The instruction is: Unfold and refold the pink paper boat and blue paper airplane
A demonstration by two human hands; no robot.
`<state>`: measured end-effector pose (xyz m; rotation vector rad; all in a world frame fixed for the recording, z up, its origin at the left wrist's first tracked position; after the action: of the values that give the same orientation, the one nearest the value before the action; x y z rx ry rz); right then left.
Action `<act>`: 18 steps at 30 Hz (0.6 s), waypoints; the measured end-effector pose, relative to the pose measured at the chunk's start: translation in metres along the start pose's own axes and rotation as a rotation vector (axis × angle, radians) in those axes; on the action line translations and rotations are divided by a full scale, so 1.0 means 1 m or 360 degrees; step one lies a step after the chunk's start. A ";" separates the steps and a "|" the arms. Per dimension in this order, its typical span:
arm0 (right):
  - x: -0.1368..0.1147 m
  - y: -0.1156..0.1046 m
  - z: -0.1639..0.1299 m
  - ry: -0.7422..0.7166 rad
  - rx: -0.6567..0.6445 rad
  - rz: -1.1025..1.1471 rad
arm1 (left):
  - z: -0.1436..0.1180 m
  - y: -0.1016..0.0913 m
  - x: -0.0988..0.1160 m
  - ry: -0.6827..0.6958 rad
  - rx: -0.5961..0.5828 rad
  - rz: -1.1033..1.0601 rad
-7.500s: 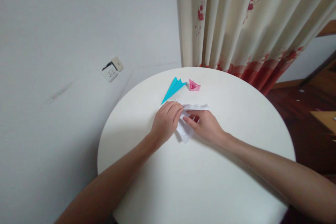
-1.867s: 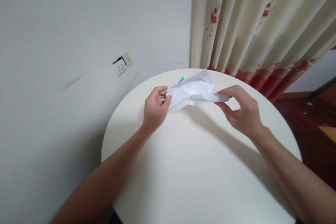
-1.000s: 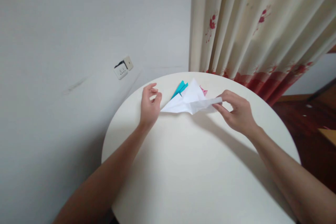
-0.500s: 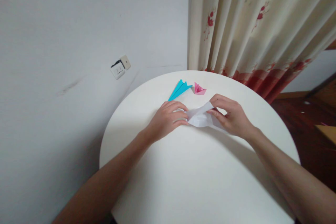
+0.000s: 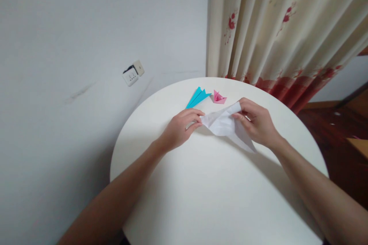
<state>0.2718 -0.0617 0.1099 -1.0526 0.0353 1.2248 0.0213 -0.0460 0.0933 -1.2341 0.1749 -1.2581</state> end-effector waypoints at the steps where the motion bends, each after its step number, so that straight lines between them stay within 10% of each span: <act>1: 0.001 0.000 0.000 0.0030 0.0018 0.0007 | 0.000 0.002 -0.001 -0.0083 -0.0061 -0.0089; 9: 0.000 0.005 -0.005 0.0102 -0.0152 0.0038 | -0.005 0.022 -0.015 -0.0737 -0.0361 -0.1126; 18: 0.010 -0.001 -0.009 0.0216 -0.0002 -0.0028 | -0.006 0.008 -0.002 -0.0769 -0.0444 -0.1173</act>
<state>0.2812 -0.0599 0.1000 -1.1339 0.1302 1.1362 0.0213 -0.0495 0.0842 -1.9049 -0.5187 -1.5310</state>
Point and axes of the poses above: each hand's wrist, its own z-axis towards the middle knuckle, its own y-axis out of the palm, x = y × z, the point moved 3 cm from there along z, towards the middle knuckle, and after that the axes turned 13 degrees about -x, right-handed, at the moved point
